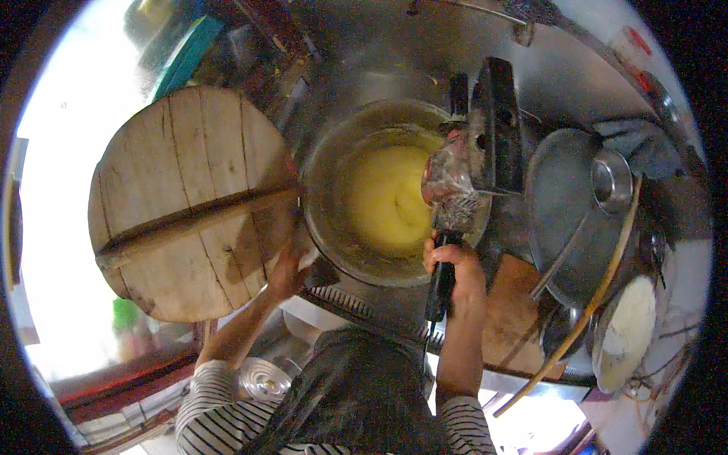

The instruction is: The person uses a red power drill with a mixing attachment to blend a yellow dough-like substance in a large metal bowl. They frequently stop to scrape the sides of the bowl and the drill bit with a spatula to ensure even mixing.

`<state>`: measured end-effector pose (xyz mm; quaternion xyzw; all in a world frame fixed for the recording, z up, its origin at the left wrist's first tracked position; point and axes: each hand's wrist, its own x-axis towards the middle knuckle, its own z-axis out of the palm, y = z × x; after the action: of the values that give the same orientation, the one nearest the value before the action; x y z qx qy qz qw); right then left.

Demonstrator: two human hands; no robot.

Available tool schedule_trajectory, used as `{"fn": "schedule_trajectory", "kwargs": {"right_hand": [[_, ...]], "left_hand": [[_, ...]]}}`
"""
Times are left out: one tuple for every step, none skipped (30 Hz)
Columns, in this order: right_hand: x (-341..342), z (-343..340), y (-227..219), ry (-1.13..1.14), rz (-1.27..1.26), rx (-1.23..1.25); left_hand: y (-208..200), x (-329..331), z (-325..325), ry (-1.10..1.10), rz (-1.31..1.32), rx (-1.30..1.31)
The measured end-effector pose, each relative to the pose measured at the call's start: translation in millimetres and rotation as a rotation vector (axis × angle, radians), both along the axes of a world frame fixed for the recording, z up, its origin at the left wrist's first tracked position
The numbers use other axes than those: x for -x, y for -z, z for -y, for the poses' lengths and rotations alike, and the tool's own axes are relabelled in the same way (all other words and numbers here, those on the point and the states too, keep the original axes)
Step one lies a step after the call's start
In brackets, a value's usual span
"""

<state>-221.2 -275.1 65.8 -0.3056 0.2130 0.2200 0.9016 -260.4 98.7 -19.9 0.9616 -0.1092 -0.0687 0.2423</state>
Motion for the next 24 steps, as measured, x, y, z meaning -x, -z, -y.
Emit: {"fn": "schedule_trajectory", "kwargs": {"right_hand": [[8,0,-3,-0.006,-0.021,-0.015],[14,4,-6,-0.005,-0.038,-0.020],[20,-3,-10,-0.028,-0.034,-0.062],[33,5,-5,-0.003,-0.054,-0.066],[38,6,-6,-0.007,-0.050,-0.095],[45,3,-6,-0.042,-0.035,-0.119],[51,1,-5,-0.077,-0.017,-0.143],[54,-5,-6,-0.114,0.004,-0.175],[58,-6,-10,-0.150,0.045,-0.024],[63,-9,4,-0.234,-0.013,0.086],[63,-15,-3,-0.272,0.047,0.196],[63,-20,-9,-0.317,0.102,0.302],[62,-19,0,-0.342,0.097,0.232],[63,-19,19,-0.362,0.094,0.157],[58,-21,34,-0.390,0.106,0.069],[50,-22,38,-0.437,0.153,0.122],[44,-25,39,-0.479,0.196,0.170],[36,-32,44,-0.514,0.243,0.212],[28,-36,49,-0.517,0.252,0.250],[17,-41,50,-0.524,0.269,0.294],[10,-43,49,-0.548,0.334,0.453],[4,-46,47,-0.569,0.392,0.616],[-1,-46,35,-0.602,0.376,0.677],[-6,-48,37,-0.621,0.347,0.676]], "left_hand": [[0,-24,14,0.000,0.016,0.125],[-12,-58,44,-0.034,-0.057,0.220],[16,-88,48,-0.080,-0.032,0.455],[-30,-120,106,-0.115,-0.295,0.690],[-54,-146,141,-0.085,-0.284,0.855],[-66,-165,166,-0.055,-0.281,1.017],[-70,-184,183,-0.058,-0.399,1.131],[-75,-201,195,-0.061,-0.518,1.233],[-85,-207,221,-0.039,-0.677,1.349],[-95,-207,226,-0.088,-0.747,1.294],[-105,-206,226,-0.181,-0.783,1.236],[-111,-204,221,-0.276,-0.815,1.169],[-118,-200,215,-0.250,-0.775,1.218],[-121,-194,207,-0.225,-0.738,1.260],[-113,-194,194,-0.257,-0.685,1.283],[-102,-197,183,-0.286,-0.630,1.310],[-93,-199,171,-0.363,-0.546,1.274],[-98,-201,164,-0.431,-0.458,1.227],[-103,-198,161,-0.474,-0.373,1.217],[-89,-208,146,-0.492,-0.231,1.130],[-91,-207,142,-0.503,-0.160,1.094],[-93,-206,141,-0.513,-0.092,1.060],[-98,-205,141,-0.516,-0.082,1.071],[-103,-204,141,-0.521,-0.074,1.083]]}}
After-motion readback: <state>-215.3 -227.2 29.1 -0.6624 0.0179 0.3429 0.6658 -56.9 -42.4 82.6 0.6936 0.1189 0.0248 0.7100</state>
